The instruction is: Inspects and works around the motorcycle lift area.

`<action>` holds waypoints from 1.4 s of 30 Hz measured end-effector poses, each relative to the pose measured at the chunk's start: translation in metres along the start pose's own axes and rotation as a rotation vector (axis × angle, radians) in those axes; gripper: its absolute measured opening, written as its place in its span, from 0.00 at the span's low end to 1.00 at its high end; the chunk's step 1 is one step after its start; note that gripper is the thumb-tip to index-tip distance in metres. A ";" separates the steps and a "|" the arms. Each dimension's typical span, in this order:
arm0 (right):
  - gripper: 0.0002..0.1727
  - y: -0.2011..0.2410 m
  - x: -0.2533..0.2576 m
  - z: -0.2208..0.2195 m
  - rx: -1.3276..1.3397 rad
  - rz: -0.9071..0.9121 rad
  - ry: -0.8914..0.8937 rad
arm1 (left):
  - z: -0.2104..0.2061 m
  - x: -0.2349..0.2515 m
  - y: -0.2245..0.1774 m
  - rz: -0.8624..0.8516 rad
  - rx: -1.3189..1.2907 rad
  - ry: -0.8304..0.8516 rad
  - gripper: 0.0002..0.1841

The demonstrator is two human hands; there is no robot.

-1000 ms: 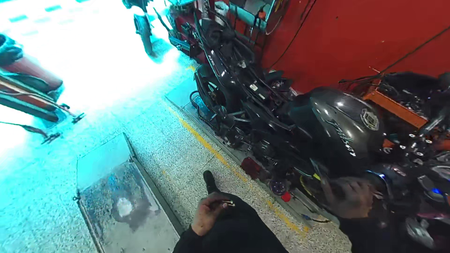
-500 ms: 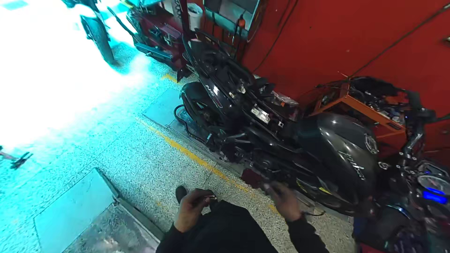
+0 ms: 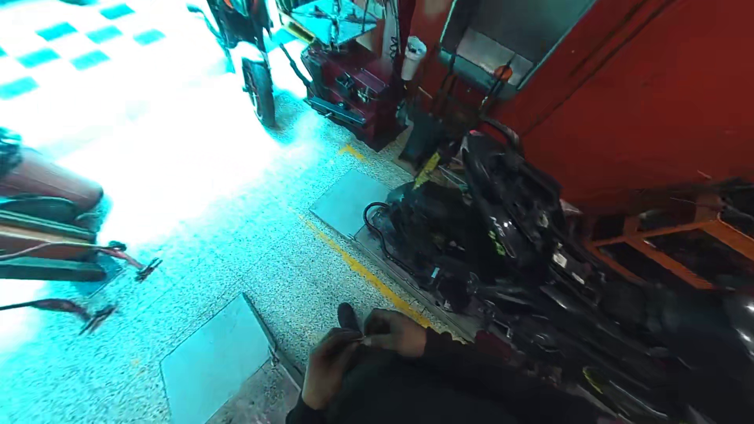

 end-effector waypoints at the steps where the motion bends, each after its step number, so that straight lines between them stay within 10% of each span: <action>1: 0.19 0.018 0.021 0.005 -0.021 0.018 -0.014 | 0.016 0.019 -0.002 -0.005 -0.011 -0.006 0.10; 18: 0.16 0.184 0.291 0.223 0.097 0.056 -0.196 | 0.139 0.412 0.012 0.198 -0.001 0.159 0.14; 37: 0.18 0.297 0.537 0.506 0.282 -0.072 -0.522 | 0.162 0.873 0.058 0.331 -0.059 0.649 0.19; 42: 0.16 0.384 0.567 0.596 0.365 -0.025 -0.835 | 0.169 1.010 0.006 0.323 0.019 0.723 0.11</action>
Point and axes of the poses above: each hand's wrist, its own x-axis towards the middle knuckle, its own z-axis out of the back of the hand, y = z × x, the point moved 10 cm from there along x, towards the middle knuckle, and after that the axes turned 3 degrees about -z, right-handed, at the moved point
